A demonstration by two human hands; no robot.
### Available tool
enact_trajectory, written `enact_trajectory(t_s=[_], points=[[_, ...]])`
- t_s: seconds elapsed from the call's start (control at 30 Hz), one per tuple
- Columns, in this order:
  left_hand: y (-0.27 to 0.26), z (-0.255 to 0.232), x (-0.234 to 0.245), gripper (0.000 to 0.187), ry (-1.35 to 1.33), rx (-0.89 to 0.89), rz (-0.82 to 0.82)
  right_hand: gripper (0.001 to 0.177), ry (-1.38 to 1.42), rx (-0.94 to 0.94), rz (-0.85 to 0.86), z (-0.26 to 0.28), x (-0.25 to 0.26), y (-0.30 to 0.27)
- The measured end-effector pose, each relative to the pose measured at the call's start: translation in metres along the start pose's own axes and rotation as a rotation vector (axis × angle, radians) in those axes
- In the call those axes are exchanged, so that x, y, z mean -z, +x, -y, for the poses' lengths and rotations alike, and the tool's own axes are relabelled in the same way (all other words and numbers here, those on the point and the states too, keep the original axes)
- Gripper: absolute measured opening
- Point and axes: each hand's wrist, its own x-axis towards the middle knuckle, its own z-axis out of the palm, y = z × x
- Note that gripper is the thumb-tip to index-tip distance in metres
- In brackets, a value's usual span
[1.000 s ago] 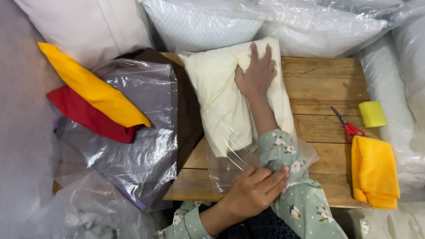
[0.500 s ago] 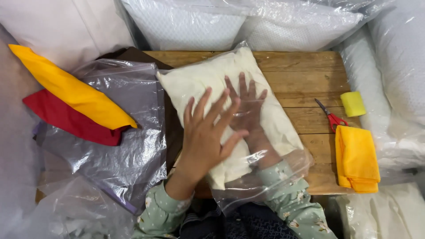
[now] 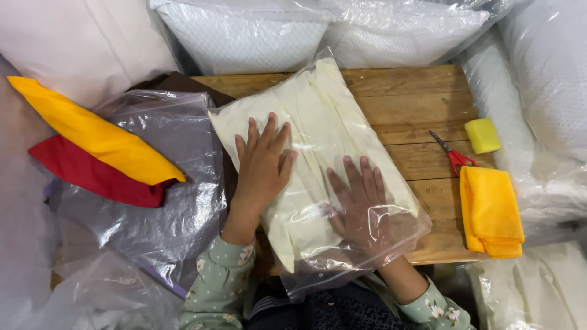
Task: The person prepares a pillow by smoothing it and then inserting it into a clear plastic bag for packaging.
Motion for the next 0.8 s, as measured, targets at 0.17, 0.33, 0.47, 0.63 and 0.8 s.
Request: enact_trajectory(t_s=[0.17,0.33,0.47,0.63,0.8], points=[[-0.018,-0.052,0.000,0.066,0.092,-0.165,-0.115,0.071,-0.044,-0.042,0.015,-0.011,-0.001,0.003],[-0.037,-0.027,-0.060,0.077,0.101,-0.103,-0.114,0.110,-0.082,-0.185,0.459,-0.038,-0.027,-0.010],[-0.036,-0.018,-0.067,0.077,0.086,-0.106,-0.135,0.110,-0.033,-0.198,0.512,-0.045,-0.031,-0.016],[-0.044,-0.003,-0.067,0.076,0.016,-0.115,-0.166,0.089,0.075,0.079,0.008,-0.057,-0.045,-0.053],[-0.051,0.009,-0.061,0.063,-0.211,-0.182,-0.254,0.085,0.200,0.076,0.214,-0.050,-0.001,-0.097]])
